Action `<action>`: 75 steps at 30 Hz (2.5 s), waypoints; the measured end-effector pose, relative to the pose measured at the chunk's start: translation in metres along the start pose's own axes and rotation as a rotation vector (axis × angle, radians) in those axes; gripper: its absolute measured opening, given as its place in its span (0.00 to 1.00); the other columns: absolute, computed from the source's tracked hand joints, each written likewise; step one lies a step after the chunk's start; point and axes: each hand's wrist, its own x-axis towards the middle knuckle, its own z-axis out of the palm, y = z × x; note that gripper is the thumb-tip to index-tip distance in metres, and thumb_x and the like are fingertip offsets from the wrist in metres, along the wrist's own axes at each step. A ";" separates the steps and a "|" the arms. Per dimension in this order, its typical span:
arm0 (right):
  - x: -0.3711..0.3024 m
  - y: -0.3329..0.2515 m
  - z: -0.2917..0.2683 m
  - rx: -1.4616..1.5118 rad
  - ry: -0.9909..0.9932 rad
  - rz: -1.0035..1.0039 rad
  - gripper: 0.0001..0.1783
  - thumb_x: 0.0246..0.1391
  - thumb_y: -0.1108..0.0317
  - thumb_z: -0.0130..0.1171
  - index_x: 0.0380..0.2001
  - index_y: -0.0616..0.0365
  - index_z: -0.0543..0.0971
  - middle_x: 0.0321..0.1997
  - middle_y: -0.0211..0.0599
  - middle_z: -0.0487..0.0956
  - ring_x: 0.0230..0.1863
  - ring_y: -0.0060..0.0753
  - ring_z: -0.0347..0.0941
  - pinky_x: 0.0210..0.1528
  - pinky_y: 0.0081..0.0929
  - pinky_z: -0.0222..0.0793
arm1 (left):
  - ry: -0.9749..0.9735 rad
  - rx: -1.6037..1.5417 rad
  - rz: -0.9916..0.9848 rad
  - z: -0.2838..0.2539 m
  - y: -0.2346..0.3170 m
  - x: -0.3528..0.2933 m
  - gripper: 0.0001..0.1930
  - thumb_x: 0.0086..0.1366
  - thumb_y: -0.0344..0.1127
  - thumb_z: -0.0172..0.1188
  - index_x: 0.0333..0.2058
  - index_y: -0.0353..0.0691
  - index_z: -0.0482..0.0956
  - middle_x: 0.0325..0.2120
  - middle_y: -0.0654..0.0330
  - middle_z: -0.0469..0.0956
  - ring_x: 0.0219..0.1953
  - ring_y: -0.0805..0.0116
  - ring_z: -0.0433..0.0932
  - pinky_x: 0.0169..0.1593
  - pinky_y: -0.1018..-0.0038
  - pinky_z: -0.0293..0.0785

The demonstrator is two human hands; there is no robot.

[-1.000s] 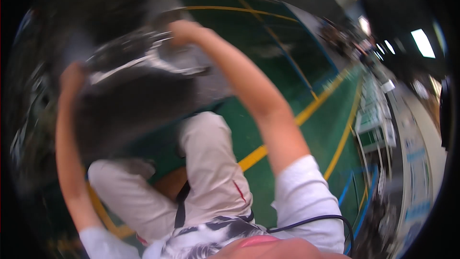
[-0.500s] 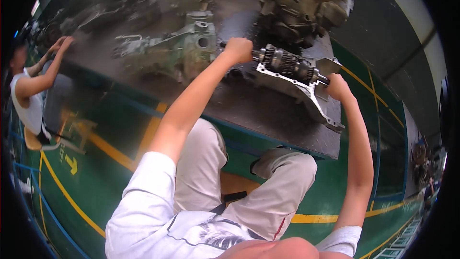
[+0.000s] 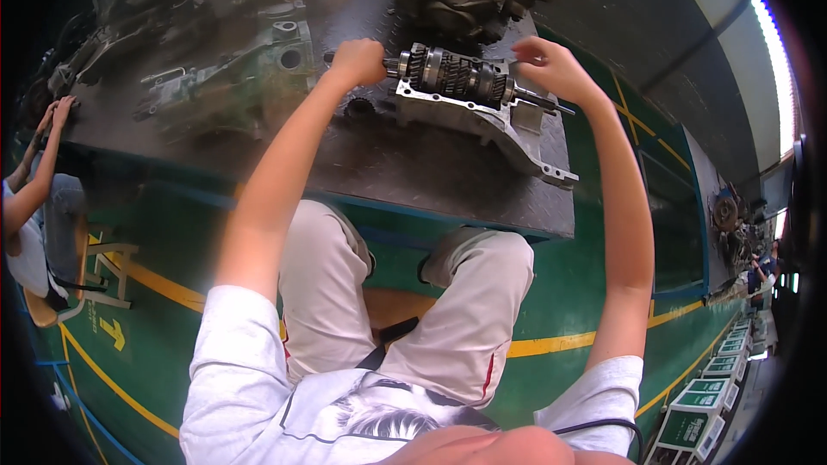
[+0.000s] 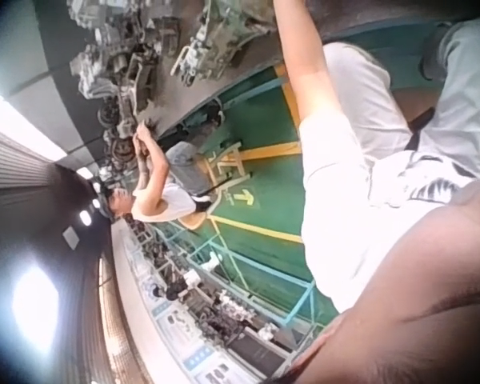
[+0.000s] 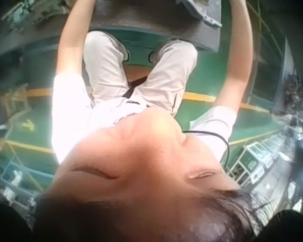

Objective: The person places an internal gear set into a transmission housing, aligns the shafts, and then sets the matching housing half on top, pressing it down by hand.

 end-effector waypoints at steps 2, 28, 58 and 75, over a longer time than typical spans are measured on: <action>0.007 -0.019 0.018 -0.075 -0.047 -0.040 0.29 0.39 0.58 0.62 0.44 0.62 0.72 0.43 0.46 0.75 0.47 0.40 0.70 0.51 0.29 0.64 | -0.020 -0.009 0.007 0.000 0.000 0.000 0.09 0.42 0.34 0.54 0.22 0.37 0.79 0.26 0.48 0.77 0.31 0.52 0.78 0.35 0.64 0.74; 0.029 -0.030 0.048 -0.295 -0.269 0.106 0.36 0.28 0.57 0.70 0.46 0.57 0.72 0.44 0.42 0.74 0.47 0.42 0.70 0.45 0.32 0.68 | -0.019 0.052 0.042 0.044 -0.039 0.024 0.12 0.48 0.37 0.58 0.28 0.38 0.71 0.30 0.49 0.74 0.35 0.47 0.74 0.37 0.58 0.69; -0.051 0.046 0.018 -0.256 -0.112 0.203 0.22 0.45 0.60 0.56 0.43 0.60 0.73 0.40 0.46 0.76 0.43 0.43 0.72 0.44 0.33 0.67 | -0.038 0.006 0.025 0.046 -0.038 0.029 0.12 0.50 0.37 0.55 0.28 0.33 0.74 0.32 0.44 0.75 0.38 0.44 0.73 0.38 0.57 0.69; -0.016 0.054 0.043 -0.533 -0.176 0.366 0.17 0.39 0.63 0.57 0.38 0.51 0.79 0.39 0.40 0.78 0.43 0.41 0.73 0.43 0.33 0.69 | -0.046 0.092 0.057 0.050 -0.046 0.030 0.10 0.50 0.34 0.52 0.31 0.36 0.72 0.32 0.47 0.74 0.36 0.45 0.73 0.38 0.56 0.70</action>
